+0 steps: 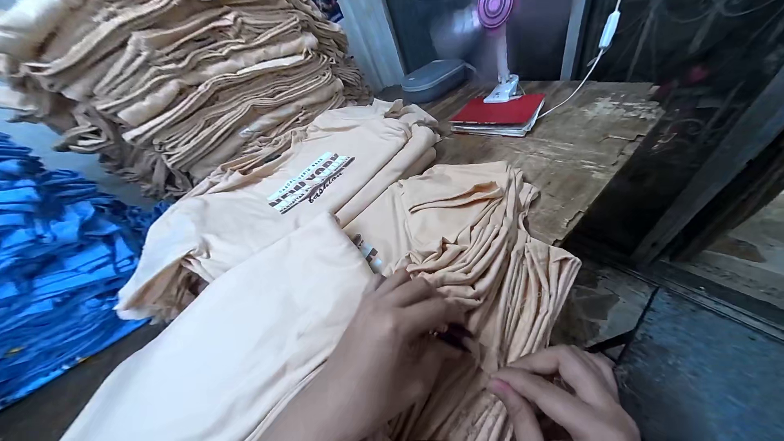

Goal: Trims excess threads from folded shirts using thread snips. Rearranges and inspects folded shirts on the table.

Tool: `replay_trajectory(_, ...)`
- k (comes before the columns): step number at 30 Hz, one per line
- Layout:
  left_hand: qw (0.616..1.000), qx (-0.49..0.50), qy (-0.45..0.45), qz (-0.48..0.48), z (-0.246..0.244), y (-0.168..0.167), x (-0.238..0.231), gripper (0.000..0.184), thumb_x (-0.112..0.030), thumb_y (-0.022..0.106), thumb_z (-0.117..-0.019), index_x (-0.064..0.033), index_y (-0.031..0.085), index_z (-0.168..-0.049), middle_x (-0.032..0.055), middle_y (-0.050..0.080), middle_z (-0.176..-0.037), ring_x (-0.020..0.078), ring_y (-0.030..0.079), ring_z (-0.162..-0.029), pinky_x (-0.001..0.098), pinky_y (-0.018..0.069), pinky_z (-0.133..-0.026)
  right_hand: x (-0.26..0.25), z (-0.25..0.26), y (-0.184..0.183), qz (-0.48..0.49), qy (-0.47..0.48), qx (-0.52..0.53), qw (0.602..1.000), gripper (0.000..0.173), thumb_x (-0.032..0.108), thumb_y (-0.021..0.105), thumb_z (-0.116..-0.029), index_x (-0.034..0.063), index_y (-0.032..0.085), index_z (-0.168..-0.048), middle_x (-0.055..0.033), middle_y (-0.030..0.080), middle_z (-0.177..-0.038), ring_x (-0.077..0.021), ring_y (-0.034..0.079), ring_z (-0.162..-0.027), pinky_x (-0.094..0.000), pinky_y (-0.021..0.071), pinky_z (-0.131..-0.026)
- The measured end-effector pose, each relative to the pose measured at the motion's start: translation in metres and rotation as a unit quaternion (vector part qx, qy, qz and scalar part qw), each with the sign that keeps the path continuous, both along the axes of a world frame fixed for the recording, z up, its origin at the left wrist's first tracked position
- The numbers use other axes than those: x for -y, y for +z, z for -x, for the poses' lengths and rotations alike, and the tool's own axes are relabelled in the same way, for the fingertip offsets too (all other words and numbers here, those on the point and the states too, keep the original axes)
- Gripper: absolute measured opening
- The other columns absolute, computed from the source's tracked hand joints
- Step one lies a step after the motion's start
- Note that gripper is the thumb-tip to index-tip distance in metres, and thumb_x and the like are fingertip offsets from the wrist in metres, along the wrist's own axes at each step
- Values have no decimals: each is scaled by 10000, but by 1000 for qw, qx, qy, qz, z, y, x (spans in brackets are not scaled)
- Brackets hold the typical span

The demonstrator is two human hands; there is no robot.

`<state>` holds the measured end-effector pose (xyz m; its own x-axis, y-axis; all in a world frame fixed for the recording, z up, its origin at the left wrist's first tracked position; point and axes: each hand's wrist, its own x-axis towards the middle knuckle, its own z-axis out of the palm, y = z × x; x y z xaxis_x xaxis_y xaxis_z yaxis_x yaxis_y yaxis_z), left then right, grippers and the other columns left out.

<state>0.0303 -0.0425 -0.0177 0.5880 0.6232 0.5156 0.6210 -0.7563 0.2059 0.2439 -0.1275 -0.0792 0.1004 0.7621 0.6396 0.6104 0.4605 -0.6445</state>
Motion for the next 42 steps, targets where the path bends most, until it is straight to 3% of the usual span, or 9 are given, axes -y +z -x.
replay_trajectory(8,996,-90,-15,-22,-10,-7,-4,120,-315,687,-898,-305,747,-1001,-128,681,-897,95,614,-876,387,468,-807,0,-12,3,58,-13,46,997,136,339,754,-903,218,809,-877,16,714,-950,-152,627,-948,-408,477,-871)
replay_trajectory(10,993,-102,-7,55,-12,-9,-11,269,-276,745,-825,-326,761,-1090,-100,675,-925,109,642,-902,421,534,-805,-3,-16,4,112,-3,100,989,260,427,735,-912,190,769,-1014,-41,715,-1058,-262,640,-1031,-483,514,-853)
replay_trajectory(12,994,-59,3,87,-16,-12,-16,241,-160,727,-749,-275,779,-955,-106,671,-848,67,641,-817,360,558,-729,-9,-14,-2,123,55,142,981,341,420,698,-949,189,736,-1197,-73,721,-1095,-326,650,-1093,-571,497,-926)
replay_trajectory(17,985,127,26,114,-5,-12,-19,140,-85,646,-817,-204,695,-873,-113,626,-823,-9,572,-696,183,493,-579,-6,-28,9,122,141,160,969,139,236,657,-998,180,772,-943,17,730,-849,-213,683,-926,-482,484,-964)
replay_trajectory(23,985,35,-8,169,-1,-2,-11,126,-265,639,-821,-239,759,-850,-132,590,-781,-41,548,-709,172,472,-587,12,-74,50,239,85,272,928,268,389,639,-1001,167,789,-1012,-110,724,-1109,-377,634,-1088,-632,410,-996)
replay_trajectory(27,990,-15,115,77,-10,-4,-1,193,-435,681,-777,-244,697,-767,-127,580,-739,-6,576,-654,247,516,-541,-5,-41,26,155,2,131,979,310,473,631,-991,216,794,-1051,-41,707,-1173,-288,623,-1120,-552,471,-942)
replay_trajectory(31,992,-59,101,-55,-19,-12,12,248,-122,676,-783,-214,725,-1008,-18,629,-805,192,640,-751,430,528,-659,-16,-14,-13,109,2,22,994,112,290,715,-925,226,807,-918,50,720,-1082,-172,638,-1068,-463,491,-941)
replay_trajectory(34,991,-70,67,-88,-23,-11,19,256,-275,623,-940,-272,735,-1171,-31,668,-935,177,638,-857,400,490,-728,-12,-19,-16,63,-7,-20,998,95,270,733,-922,229,813,-893,31,702,-1046,-137,621,-1023,-414,483,-906)
replay_trajectory(42,982,-116,29,-144,-32,-11,19,194,-225,574,-994,-215,755,-1061,-6,703,-967,208,643,-862,407,494,-745,-6,-23,-13,8,5,28,1000,100,290,730,-920,242,815,-899,10,703,-1032,-136,606,-1034,-411,445,-952)
